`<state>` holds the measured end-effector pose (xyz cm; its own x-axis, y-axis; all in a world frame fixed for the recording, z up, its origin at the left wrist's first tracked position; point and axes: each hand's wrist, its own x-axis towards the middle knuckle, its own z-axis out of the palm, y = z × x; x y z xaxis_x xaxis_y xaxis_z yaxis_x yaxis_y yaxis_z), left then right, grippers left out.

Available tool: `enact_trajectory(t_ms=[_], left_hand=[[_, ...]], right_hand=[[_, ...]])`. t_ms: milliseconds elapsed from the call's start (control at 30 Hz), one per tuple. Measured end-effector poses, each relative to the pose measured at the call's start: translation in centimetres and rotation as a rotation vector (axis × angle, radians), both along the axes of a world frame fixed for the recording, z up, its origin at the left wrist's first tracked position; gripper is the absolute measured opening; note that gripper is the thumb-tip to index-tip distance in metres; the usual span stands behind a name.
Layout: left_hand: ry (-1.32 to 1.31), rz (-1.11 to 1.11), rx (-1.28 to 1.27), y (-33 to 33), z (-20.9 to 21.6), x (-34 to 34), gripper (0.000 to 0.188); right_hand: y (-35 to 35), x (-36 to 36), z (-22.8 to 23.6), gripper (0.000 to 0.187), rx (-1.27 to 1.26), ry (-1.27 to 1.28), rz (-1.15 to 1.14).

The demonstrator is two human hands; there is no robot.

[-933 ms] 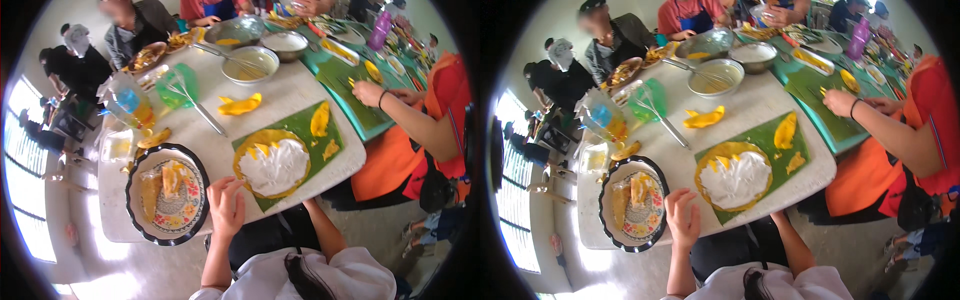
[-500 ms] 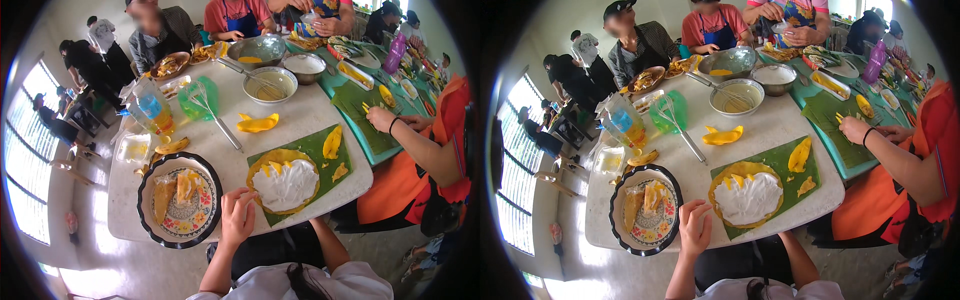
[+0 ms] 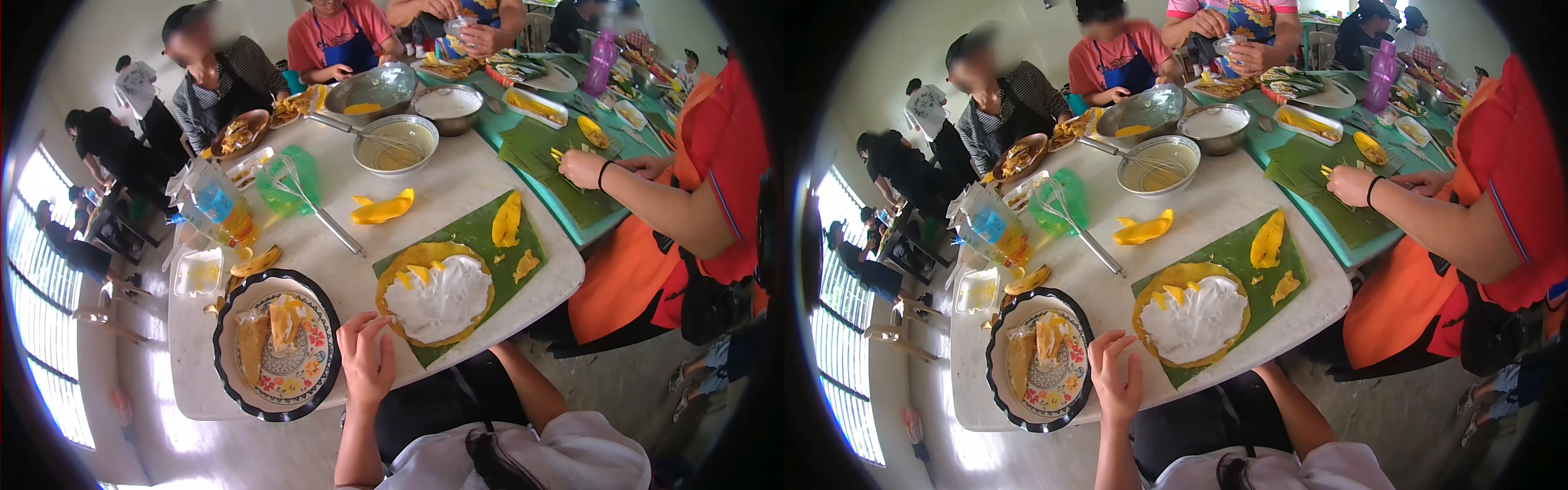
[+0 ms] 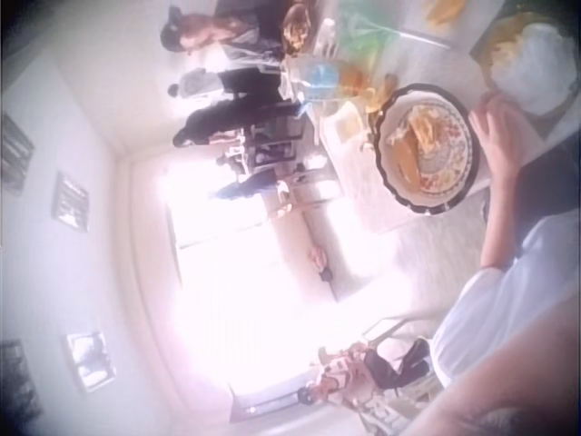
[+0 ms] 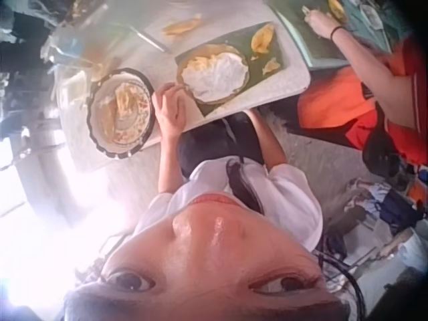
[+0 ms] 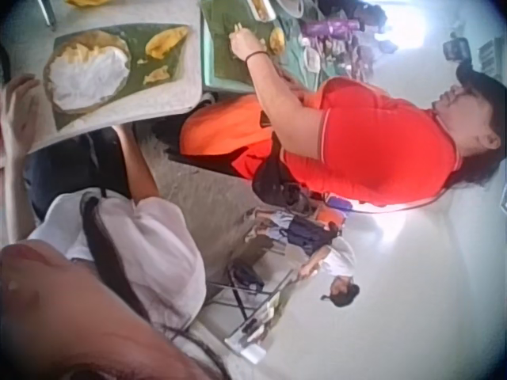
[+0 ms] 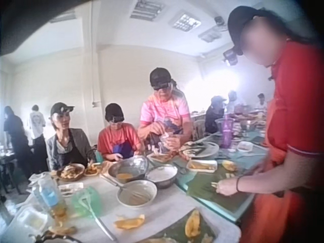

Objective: The person spreads a white creamy substance onto a yellow crepe using a plastic spoon. They then place sliced mango pieces on top of the cream. The person works at a table with other people in the background.

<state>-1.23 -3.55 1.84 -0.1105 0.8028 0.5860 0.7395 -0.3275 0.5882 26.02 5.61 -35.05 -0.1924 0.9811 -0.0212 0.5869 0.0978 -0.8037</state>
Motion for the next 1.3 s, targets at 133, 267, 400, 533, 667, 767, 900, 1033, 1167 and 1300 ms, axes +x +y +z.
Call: enact_trajectory(t_ms=[133, 267, 400, 533, 667, 767, 900, 1033, 1167, 1300], left_hand=[[0.011, -0.002, -0.013, -0.09, 0.22, 0.11, 0.032], [0.024, -0.001, -0.006, -0.14, -0.04, 0.01, 0.033], [0.020, -0.003, -0.009, -0.18, -0.09, 0.02, 0.033], [0.013, -0.005, -0.005, -0.14, -0.15, 0.02, 0.032], [0.020, -0.009, 0.017, 0.00, -0.30, -0.03, 0.032], [0.012, -0.006, -0.003, -0.09, -0.04, 0.04, 0.032], [0.009, -0.007, -0.003, -0.12, -0.04, 0.01, 0.032], [0.007, -0.011, 0.000, -0.12, -0.05, 0.04, 0.032], [0.001, -0.012, -0.003, -0.12, -0.34, -0.04, 0.032], [0.012, -0.010, -0.004, -0.15, -0.13, -0.03, 0.032]], right_hand=[[-0.19, -0.01, -0.28, 0.060, -0.008, 0.003, 0.004], [-0.24, -0.10, -0.47, 0.060, -0.016, 0.002, 0.014], [-0.29, -0.04, -0.59, 0.060, -0.018, -0.003, 0.017], [-0.31, -0.01, -0.66, 0.060, -0.021, -0.004, 0.021], [-0.38, -0.05, -0.73, 0.061, -0.028, -0.009, 0.026], [-0.35, 0.05, -0.76, 0.061, -0.031, -0.011, 0.026], [-0.23, -0.05, -0.75, 0.061, -0.028, -0.015, 0.033], [-0.09, -0.01, -0.77, 0.061, -0.026, -0.016, 0.034], [-0.05, 0.05, -0.72, 0.061, -0.026, -0.020, 0.039], [0.00, -0.13, -0.67, 0.062, -0.026, -0.018, 0.040]])
